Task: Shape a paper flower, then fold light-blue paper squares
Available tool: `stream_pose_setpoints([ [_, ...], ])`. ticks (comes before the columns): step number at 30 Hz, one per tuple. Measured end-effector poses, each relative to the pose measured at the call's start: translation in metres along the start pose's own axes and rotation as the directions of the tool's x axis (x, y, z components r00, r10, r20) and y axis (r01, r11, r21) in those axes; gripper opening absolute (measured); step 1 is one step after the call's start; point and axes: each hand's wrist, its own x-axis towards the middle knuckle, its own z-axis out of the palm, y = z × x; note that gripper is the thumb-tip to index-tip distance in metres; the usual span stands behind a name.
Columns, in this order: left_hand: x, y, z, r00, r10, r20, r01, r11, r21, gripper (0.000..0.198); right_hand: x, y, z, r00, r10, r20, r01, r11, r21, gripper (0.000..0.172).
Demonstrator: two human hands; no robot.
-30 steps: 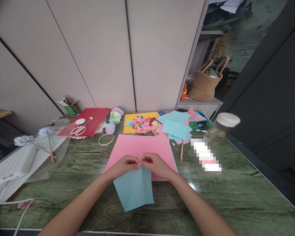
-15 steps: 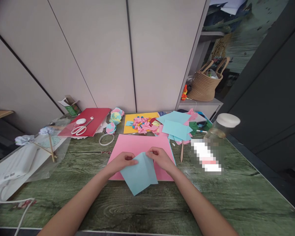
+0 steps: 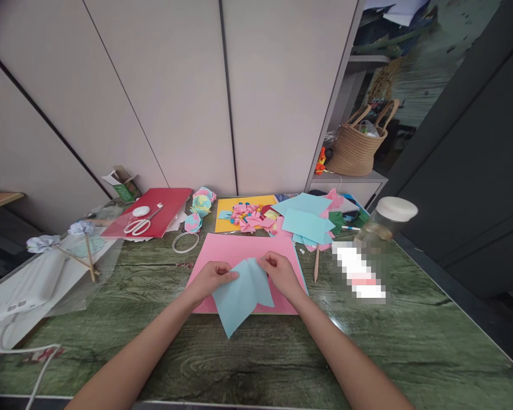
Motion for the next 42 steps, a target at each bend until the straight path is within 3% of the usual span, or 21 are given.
stream_pose_setpoints([
  [3,0.000,0.002,0.000,1.000,-0.009,-0.004,0.009,1.000,-0.027,0.031,-0.001,-0.005,-0.001,0.999,0.029,0.033,-0.031,0.998,0.061,0.031],
  [8,0.003,0.001,-0.002,0.999,-0.031,-0.032,0.030,0.999,-0.043,0.031,-0.003,-0.007,-0.005,0.968,0.134,0.213,-0.173,0.969,0.176,0.032],
  [11,0.004,0.001,-0.005,0.999,-0.032,-0.038,0.028,0.995,-0.091,0.032,-0.001,-0.005,-0.007,0.983,0.123,0.135,-0.149,0.968,0.200,0.034],
  [14,0.003,0.001,-0.007,0.998,-0.004,-0.058,-0.004,0.990,-0.138,0.046,0.002,-0.004,-0.010,0.995,0.099,0.000,-0.097,0.973,0.208,0.035],
  [18,0.003,0.000,-0.005,0.975,0.103,-0.196,-0.131,0.981,-0.139,0.047,0.004,-0.006,-0.011,0.994,0.088,-0.064,-0.073,0.976,0.204,0.036],
  [21,0.003,-0.001,-0.002,0.913,0.209,-0.350,-0.214,0.977,0.025,0.030,0.004,-0.005,-0.012,0.993,0.074,-0.097,-0.055,0.981,0.184,0.035],
  [24,0.001,0.000,0.000,0.866,0.323,-0.381,-0.256,0.942,0.218,0.015,0.004,-0.003,-0.012,0.990,0.052,-0.128,-0.032,0.987,0.158,0.034],
  [28,-0.005,0.007,0.003,0.886,0.349,-0.306,-0.272,0.925,0.266,0.022,0.004,-0.001,-0.013,0.987,0.006,-0.160,0.008,0.997,0.083,0.034],
  [33,-0.008,0.011,0.007,0.881,0.346,-0.321,-0.235,0.912,0.337,0.031,0.003,-0.001,-0.014,0.986,-0.014,-0.163,0.024,0.998,0.062,0.034],
  [37,-0.006,0.008,0.008,0.915,0.290,-0.280,-0.222,0.942,0.250,0.018,0.003,0.000,-0.013,0.986,-0.028,-0.164,0.037,0.998,0.052,0.034],
  [42,-0.005,0.008,0.008,0.930,0.223,-0.294,-0.157,0.960,0.231,0.024,0.002,-0.001,-0.014,0.985,-0.032,-0.167,0.040,0.998,0.044,0.035],
])
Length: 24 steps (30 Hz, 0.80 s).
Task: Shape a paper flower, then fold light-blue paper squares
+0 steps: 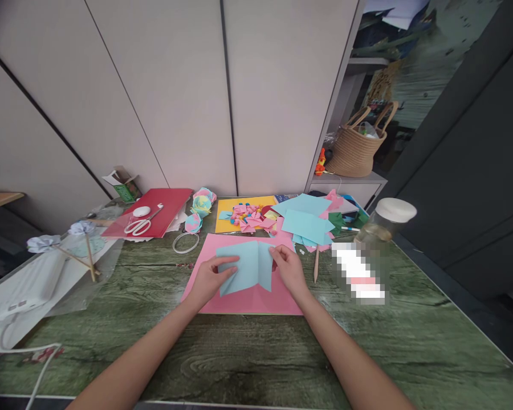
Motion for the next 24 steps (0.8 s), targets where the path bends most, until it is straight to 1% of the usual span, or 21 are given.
stream_pose_setpoints([
  [3,-0.0006,0.0022,-0.0002,1.000,-0.006,-0.029,0.006,1.000,0.003,0.028,0.0002,-0.0001,-0.0005,1.000,-0.002,-0.014,0.002,1.000,-0.009,0.035],
  [8,-0.0009,0.0041,-0.0011,1.000,-0.006,-0.028,0.005,0.999,-0.033,0.031,0.0023,0.0012,-0.0025,1.000,0.007,-0.028,-0.007,1.000,-0.007,0.036],
  [11,0.0000,0.0035,-0.0018,0.999,-0.009,-0.042,0.008,1.000,-0.023,0.031,0.0032,0.0026,-0.0033,0.998,0.036,-0.045,-0.034,0.999,0.032,0.036],
  [14,0.0003,0.0041,-0.0023,0.999,0.005,-0.051,-0.006,1.000,-0.015,0.033,0.0028,0.0025,-0.0026,0.998,0.059,-0.037,-0.055,0.995,0.080,0.036],
  [16,-0.0001,0.0058,-0.0027,0.999,0.024,-0.048,-0.024,1.000,0.004,0.035,0.0020,0.0009,-0.0013,0.996,0.089,0.001,-0.088,0.983,0.160,0.034],
  [19,-0.0009,0.0088,-0.0035,0.998,0.051,-0.030,-0.051,0.998,0.030,0.037,0.0005,-0.0026,0.0013,0.974,0.173,0.145,-0.210,0.928,0.308,0.033],
  [21,-0.0010,0.0095,-0.0038,0.999,0.053,-0.013,-0.052,0.998,0.018,0.037,-0.0005,-0.0039,0.0031,0.951,0.215,0.222,-0.282,0.898,0.337,0.033],
  [24,-0.0004,0.0079,-0.0035,1.000,0.022,0.014,-0.022,0.999,-0.025,0.034,-0.0019,-0.0027,0.0061,0.928,0.271,0.256,-0.348,0.875,0.336,0.034],
])
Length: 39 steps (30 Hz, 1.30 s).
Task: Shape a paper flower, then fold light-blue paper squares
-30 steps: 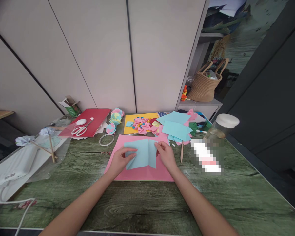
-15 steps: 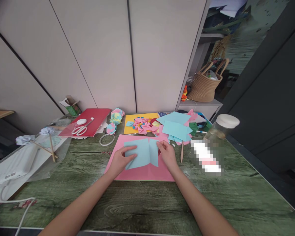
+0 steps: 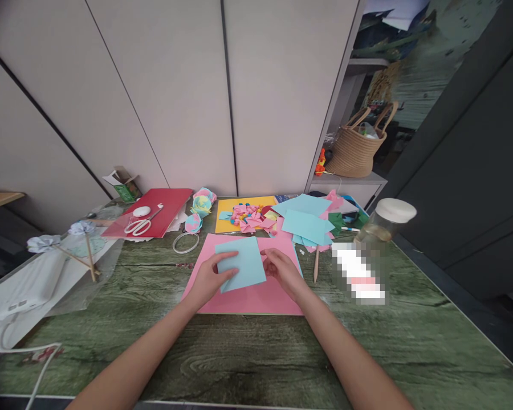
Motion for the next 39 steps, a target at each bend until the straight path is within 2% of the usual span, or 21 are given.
stream_pose_setpoints([
  [4,0.001,-0.005,0.001,0.998,-0.022,0.064,0.027,0.996,-0.085,0.024,0.000,0.005,0.003,0.990,0.110,0.088,-0.114,0.992,0.045,0.039],
  [6,0.002,-0.007,0.001,0.997,-0.019,0.079,0.028,0.993,-0.117,0.024,0.000,0.005,0.004,0.984,0.125,0.126,-0.134,0.989,0.068,0.040],
  [11,0.003,-0.009,0.001,0.997,-0.029,0.072,0.038,0.993,-0.115,0.031,0.000,0.000,-0.001,1.000,-0.004,0.009,0.003,0.990,0.139,0.025],
  [13,0.003,-0.008,0.001,0.996,-0.036,0.085,0.046,0.992,-0.115,0.034,0.000,-0.001,-0.003,1.000,-0.012,0.002,0.012,0.989,0.151,0.024],
  [18,-0.001,-0.001,0.001,0.988,-0.023,0.156,0.046,0.988,-0.147,0.037,-0.006,-0.002,0.008,0.986,0.099,0.135,-0.110,0.991,0.077,0.036],
  [22,-0.003,0.001,0.002,0.980,-0.021,0.197,0.054,0.985,-0.162,0.039,-0.013,-0.004,0.019,0.974,0.132,0.184,-0.150,0.985,0.089,0.032],
  [26,-0.001,0.000,0.002,0.987,-0.011,0.160,0.033,0.990,-0.137,0.039,-0.009,0.000,0.016,0.993,0.052,0.110,-0.075,0.974,0.212,0.024],
  [29,0.000,-0.001,0.001,0.992,-0.001,0.127,0.013,0.995,-0.097,0.039,-0.002,0.007,0.009,1.000,0.007,-0.025,0.000,0.968,0.250,0.021],
  [31,0.000,-0.001,0.000,0.993,0.008,0.122,0.002,0.997,-0.079,0.038,0.000,0.010,0.007,0.993,-0.032,-0.112,0.056,0.975,0.214,0.022],
  [35,0.001,-0.002,-0.002,0.994,0.043,0.099,-0.036,0.997,-0.070,0.037,-0.002,0.007,0.008,0.970,-0.156,-0.186,0.172,0.982,0.074,0.024],
  [39,0.003,-0.005,-0.004,0.997,0.029,0.075,-0.025,0.998,-0.059,0.039,-0.003,0.004,0.006,0.911,-0.274,-0.309,0.260,0.962,-0.085,0.026],
])
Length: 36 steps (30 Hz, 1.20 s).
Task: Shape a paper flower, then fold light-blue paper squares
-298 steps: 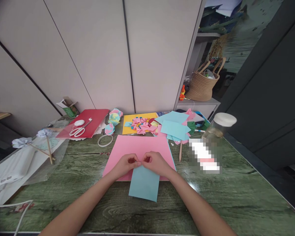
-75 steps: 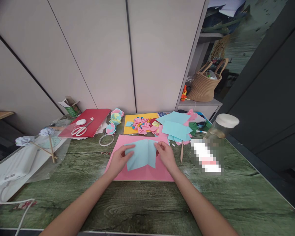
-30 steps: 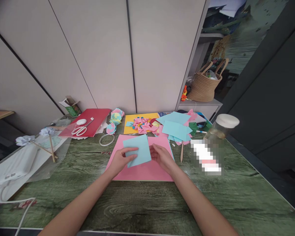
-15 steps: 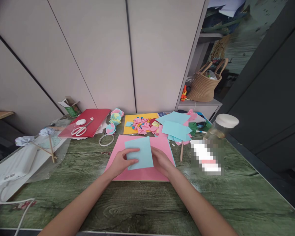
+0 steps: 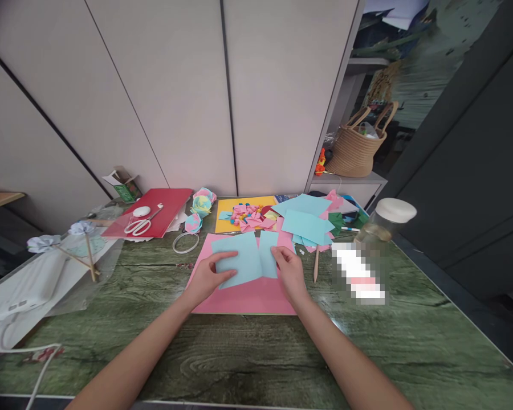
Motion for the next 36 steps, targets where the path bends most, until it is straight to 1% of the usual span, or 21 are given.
stream_pose_setpoints([
  [2,0.001,-0.002,-0.001,1.000,-0.011,0.003,0.011,1.000,0.002,0.039,0.002,0.001,-0.002,0.999,-0.038,-0.029,0.036,0.998,-0.050,0.026],
  [4,0.002,-0.003,-0.002,1.000,-0.023,0.009,0.023,1.000,-0.010,0.040,0.003,0.003,-0.004,0.999,-0.040,-0.032,0.038,0.997,-0.067,0.026],
  [6,0.002,-0.004,-0.003,0.999,-0.040,0.015,0.041,0.998,-0.038,0.040,0.005,0.003,-0.005,0.999,-0.019,-0.030,0.018,0.999,-0.044,0.025],
  [8,0.003,-0.003,-0.004,0.999,-0.045,0.015,0.046,0.997,-0.057,0.039,0.006,0.002,-0.006,1.000,0.016,0.004,-0.016,1.000,0.015,0.024],
  [9,0.003,-0.002,-0.005,0.999,-0.043,0.012,0.044,0.997,-0.058,0.038,0.007,0.001,-0.006,0.998,0.047,0.039,-0.049,0.997,0.054,0.024],
  [11,0.003,-0.002,-0.006,0.999,-0.042,0.000,0.042,0.998,-0.044,0.035,0.009,-0.002,-0.007,0.978,0.149,0.143,-0.166,0.979,0.119,0.024],
  [13,0.004,-0.002,-0.007,0.998,-0.055,-0.013,0.054,0.998,-0.023,0.032,0.010,-0.004,-0.008,0.932,0.266,0.246,-0.304,0.943,0.133,0.025],
  [14,0.005,-0.003,-0.007,0.998,-0.064,-0.018,0.064,0.998,-0.015,0.031,0.011,-0.005,-0.009,0.909,0.308,0.282,-0.354,0.927,0.128,0.025],
  [16,0.005,-0.004,-0.007,0.996,-0.082,-0.030,0.082,0.997,0.001,0.030,0.011,-0.006,-0.009,0.881,0.342,0.328,-0.399,0.908,0.127,0.023],
  [18,0.006,-0.004,-0.006,0.995,-0.086,-0.046,0.087,0.996,0.014,0.031,0.010,-0.007,-0.010,0.872,0.341,0.352,-0.410,0.901,0.142,0.021],
  [20,0.005,-0.002,-0.006,0.995,-0.077,-0.060,0.079,0.996,0.028,0.034,0.010,-0.007,-0.010,0.873,0.330,0.359,-0.399,0.907,0.138,0.020],
  [26,0.004,0.003,-0.006,0.996,-0.091,-0.020,0.092,0.995,0.046,0.044,0.014,-0.002,-0.014,0.933,0.231,0.276,-0.252,0.967,0.042,0.020],
  [30,0.007,-0.003,-0.007,0.996,-0.089,-0.007,0.089,0.996,0.018,0.047,0.023,0.005,-0.022,0.960,0.175,0.221,-0.177,0.984,-0.008,0.023],
  [33,0.009,-0.008,-0.010,0.994,-0.108,0.001,0.108,0.993,0.048,0.049,0.032,0.010,-0.029,0.975,0.139,0.173,-0.128,0.989,-0.069,0.025],
  [36,0.010,-0.008,-0.012,0.995,-0.101,0.015,0.100,0.994,0.052,0.050,0.038,0.010,-0.036,0.983,0.119,0.137,-0.105,0.989,-0.107,0.026],
])
